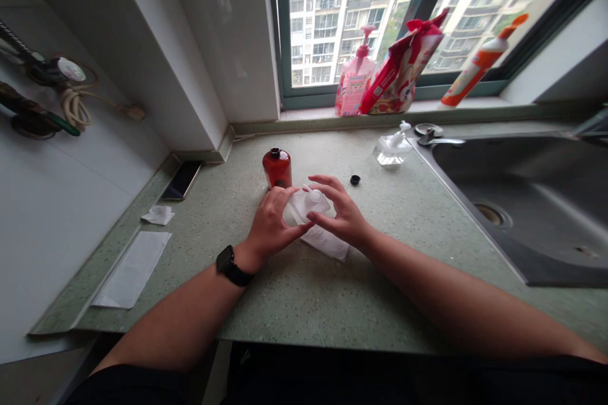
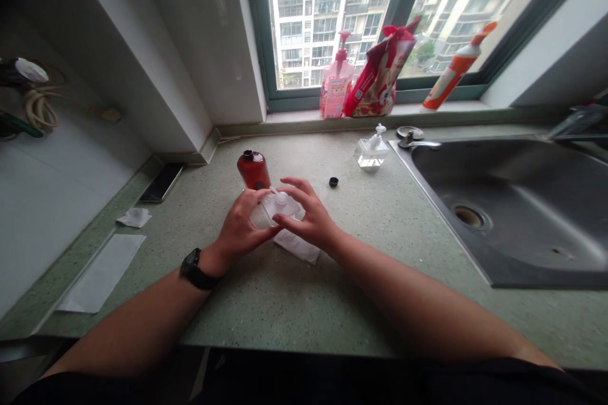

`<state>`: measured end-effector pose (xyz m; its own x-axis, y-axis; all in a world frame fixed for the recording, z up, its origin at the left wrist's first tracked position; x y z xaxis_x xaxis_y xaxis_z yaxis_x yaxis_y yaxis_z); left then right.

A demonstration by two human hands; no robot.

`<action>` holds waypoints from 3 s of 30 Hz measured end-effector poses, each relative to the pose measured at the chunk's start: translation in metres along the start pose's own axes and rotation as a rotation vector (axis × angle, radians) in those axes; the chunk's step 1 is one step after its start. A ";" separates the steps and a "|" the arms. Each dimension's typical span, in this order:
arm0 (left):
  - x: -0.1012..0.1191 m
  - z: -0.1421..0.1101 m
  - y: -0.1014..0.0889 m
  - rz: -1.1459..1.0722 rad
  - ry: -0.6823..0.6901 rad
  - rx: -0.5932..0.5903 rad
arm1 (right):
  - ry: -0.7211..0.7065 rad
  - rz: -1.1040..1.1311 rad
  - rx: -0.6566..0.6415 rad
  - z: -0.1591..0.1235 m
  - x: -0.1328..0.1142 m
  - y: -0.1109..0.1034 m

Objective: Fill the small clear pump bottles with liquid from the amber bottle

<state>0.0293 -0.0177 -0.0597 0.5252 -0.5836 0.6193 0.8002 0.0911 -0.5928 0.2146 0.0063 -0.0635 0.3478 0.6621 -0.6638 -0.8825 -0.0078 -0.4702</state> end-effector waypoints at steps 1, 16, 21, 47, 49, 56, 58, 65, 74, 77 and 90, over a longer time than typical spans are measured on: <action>0.000 0.000 0.001 -0.002 0.002 -0.007 | 0.010 -0.002 0.003 0.000 0.001 0.000; -0.002 0.000 0.000 0.000 -0.012 -0.010 | 0.008 -0.034 0.072 0.000 -0.004 -0.005; 0.000 0.000 0.003 0.024 -0.002 -0.041 | 0.039 -0.042 0.113 0.003 -0.006 -0.011; -0.007 0.003 -0.008 0.052 -0.007 0.012 | -0.232 -0.623 -0.214 0.043 -0.037 -0.076; -0.008 0.003 -0.008 0.047 -0.006 0.018 | -0.233 -0.647 -0.221 0.044 -0.038 -0.080; -0.009 0.003 -0.007 0.046 0.000 0.023 | -0.216 -0.668 -0.280 0.046 -0.040 -0.092; -0.008 0.003 -0.007 0.042 -0.003 0.019 | -0.208 -0.681 -0.284 0.046 -0.039 -0.095; -0.009 0.003 -0.008 0.025 -0.014 0.005 | -0.152 -0.729 -0.309 0.043 -0.028 -0.101; -0.013 0.003 -0.006 0.019 -0.019 0.016 | -0.115 -0.811 -0.430 0.043 -0.024 -0.091; -0.013 0.004 -0.006 0.010 -0.025 0.018 | -0.105 -0.796 -0.426 0.044 -0.023 -0.091; -0.012 0.004 -0.008 -0.015 -0.054 0.010 | 0.005 -0.805 -0.390 0.059 -0.002 -0.143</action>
<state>0.0182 -0.0080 -0.0603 0.5280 -0.5406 0.6549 0.8107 0.0913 -0.5782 0.3209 0.0505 0.0395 0.8172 0.5742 -0.0494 -0.2005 0.2028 -0.9585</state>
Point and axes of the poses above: each hand's wrist, its own z-axis towards the middle knuckle, its own y-axis out of the palm, x = y × z, the point moved 6 cm from there along z, towards the middle knuckle, and after that the axes turned 8 degrees about -z, right-handed, at the moved point
